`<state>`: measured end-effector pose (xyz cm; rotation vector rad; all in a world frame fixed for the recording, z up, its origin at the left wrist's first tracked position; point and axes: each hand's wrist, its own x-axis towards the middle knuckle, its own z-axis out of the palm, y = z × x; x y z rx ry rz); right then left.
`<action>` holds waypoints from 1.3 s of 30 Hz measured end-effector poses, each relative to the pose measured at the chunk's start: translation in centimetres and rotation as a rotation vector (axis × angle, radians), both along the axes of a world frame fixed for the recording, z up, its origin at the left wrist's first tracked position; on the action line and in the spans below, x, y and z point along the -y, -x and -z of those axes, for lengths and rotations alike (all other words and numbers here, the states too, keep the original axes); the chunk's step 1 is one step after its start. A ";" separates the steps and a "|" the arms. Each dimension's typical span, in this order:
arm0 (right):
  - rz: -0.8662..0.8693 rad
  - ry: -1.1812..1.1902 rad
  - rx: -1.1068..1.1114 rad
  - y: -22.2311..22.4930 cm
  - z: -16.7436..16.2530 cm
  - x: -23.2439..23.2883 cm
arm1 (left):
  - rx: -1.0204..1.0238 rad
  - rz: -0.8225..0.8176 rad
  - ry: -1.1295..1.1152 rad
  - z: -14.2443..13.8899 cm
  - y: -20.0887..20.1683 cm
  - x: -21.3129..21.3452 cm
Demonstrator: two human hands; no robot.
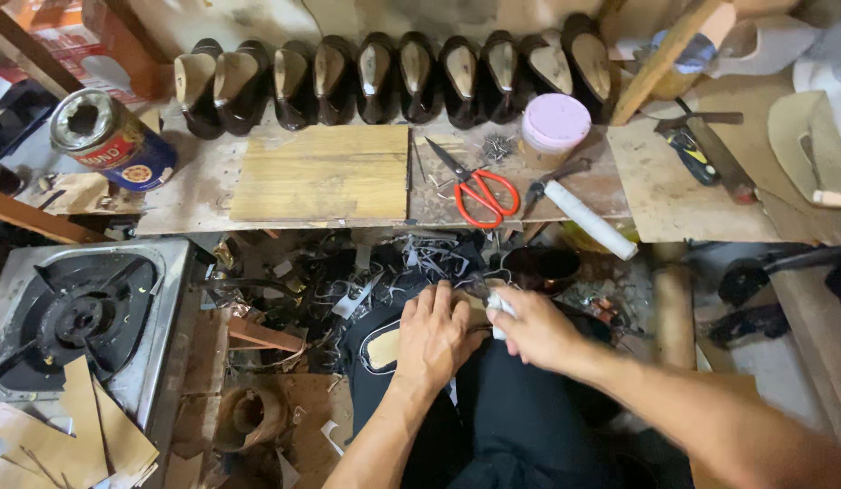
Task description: The person inserts a wooden shoe last into a brown leather shoe, then uses pliers to pull and secure the shoe upper around the last. The person repeatedly adjusts the shoe and uses the pliers to tighten the material along the sole edge.
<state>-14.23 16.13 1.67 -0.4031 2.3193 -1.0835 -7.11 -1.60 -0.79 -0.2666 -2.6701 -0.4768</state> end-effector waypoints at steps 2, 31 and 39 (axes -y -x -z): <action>0.122 0.031 -0.168 -1.8 0.8 0.1 | -0.006 0.010 0.000 0.0 0.2 0.1; 0.234 0.178 -0.141 -2.5 0.3 -2.5 | -0.040 0.166 0.148 1.0 -0.3 0.0; 0.163 0.065 -0.019 -2.1 1.0 -2.8 | -0.071 0.172 0.125 0.8 -0.1 0.0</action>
